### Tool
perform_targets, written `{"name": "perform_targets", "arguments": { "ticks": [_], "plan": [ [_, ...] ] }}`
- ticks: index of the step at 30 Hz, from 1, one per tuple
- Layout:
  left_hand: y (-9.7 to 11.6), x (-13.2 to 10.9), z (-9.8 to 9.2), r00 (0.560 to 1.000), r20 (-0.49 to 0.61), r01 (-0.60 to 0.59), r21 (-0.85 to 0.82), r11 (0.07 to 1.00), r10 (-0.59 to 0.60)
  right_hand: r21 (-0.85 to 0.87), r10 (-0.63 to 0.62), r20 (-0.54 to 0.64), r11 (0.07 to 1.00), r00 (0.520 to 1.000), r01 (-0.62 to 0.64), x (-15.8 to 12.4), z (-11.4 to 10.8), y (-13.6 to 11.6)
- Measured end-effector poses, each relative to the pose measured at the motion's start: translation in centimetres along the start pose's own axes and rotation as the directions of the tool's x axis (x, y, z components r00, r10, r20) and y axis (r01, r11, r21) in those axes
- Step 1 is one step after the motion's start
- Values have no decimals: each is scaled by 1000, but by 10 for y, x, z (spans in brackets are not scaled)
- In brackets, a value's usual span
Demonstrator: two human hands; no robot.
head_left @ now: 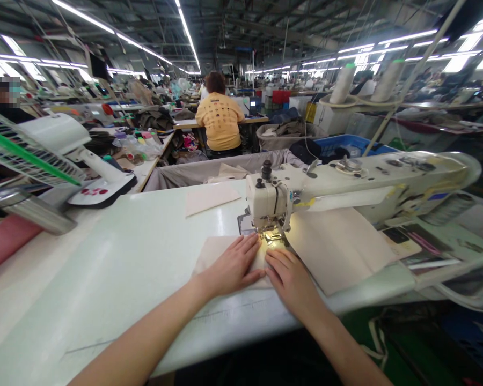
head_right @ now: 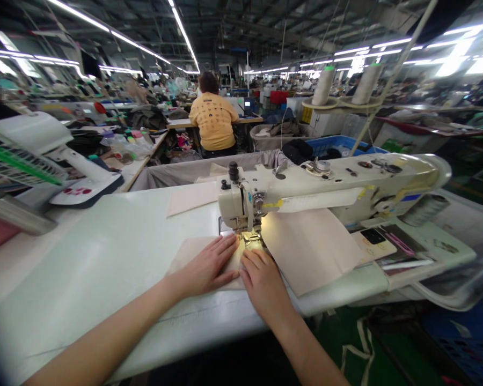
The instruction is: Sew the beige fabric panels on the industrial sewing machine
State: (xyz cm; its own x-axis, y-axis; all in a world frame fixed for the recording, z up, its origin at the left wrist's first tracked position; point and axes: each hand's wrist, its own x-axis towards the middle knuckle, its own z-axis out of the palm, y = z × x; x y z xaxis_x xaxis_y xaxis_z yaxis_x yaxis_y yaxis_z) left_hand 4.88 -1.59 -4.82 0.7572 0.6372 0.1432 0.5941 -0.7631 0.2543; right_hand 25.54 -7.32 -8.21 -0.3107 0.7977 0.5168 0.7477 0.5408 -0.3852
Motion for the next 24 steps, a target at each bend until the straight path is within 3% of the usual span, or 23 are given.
{"name": "perform_targets", "arguments": {
  "ticks": [6,11,14,24],
  "plan": [
    [7,-1,-3,1000,14,13,50,999,-14,-13,3,1,1000,1000,-3,-4,-3,-2],
    [36,-25,-6,989,44,-143,-1,990,143,-5,-29,34,1000,999,29,-27,-14,-8],
    [45,-37,-6,983,44,-178,-34,983,180,15,-51,54,999,997,51,-37,-18,-9],
    [11,-17,-12,988,43,-147,-43,988,149,-23,-2,41,1000,999,3,-6,-4,-1]
  ]
}}
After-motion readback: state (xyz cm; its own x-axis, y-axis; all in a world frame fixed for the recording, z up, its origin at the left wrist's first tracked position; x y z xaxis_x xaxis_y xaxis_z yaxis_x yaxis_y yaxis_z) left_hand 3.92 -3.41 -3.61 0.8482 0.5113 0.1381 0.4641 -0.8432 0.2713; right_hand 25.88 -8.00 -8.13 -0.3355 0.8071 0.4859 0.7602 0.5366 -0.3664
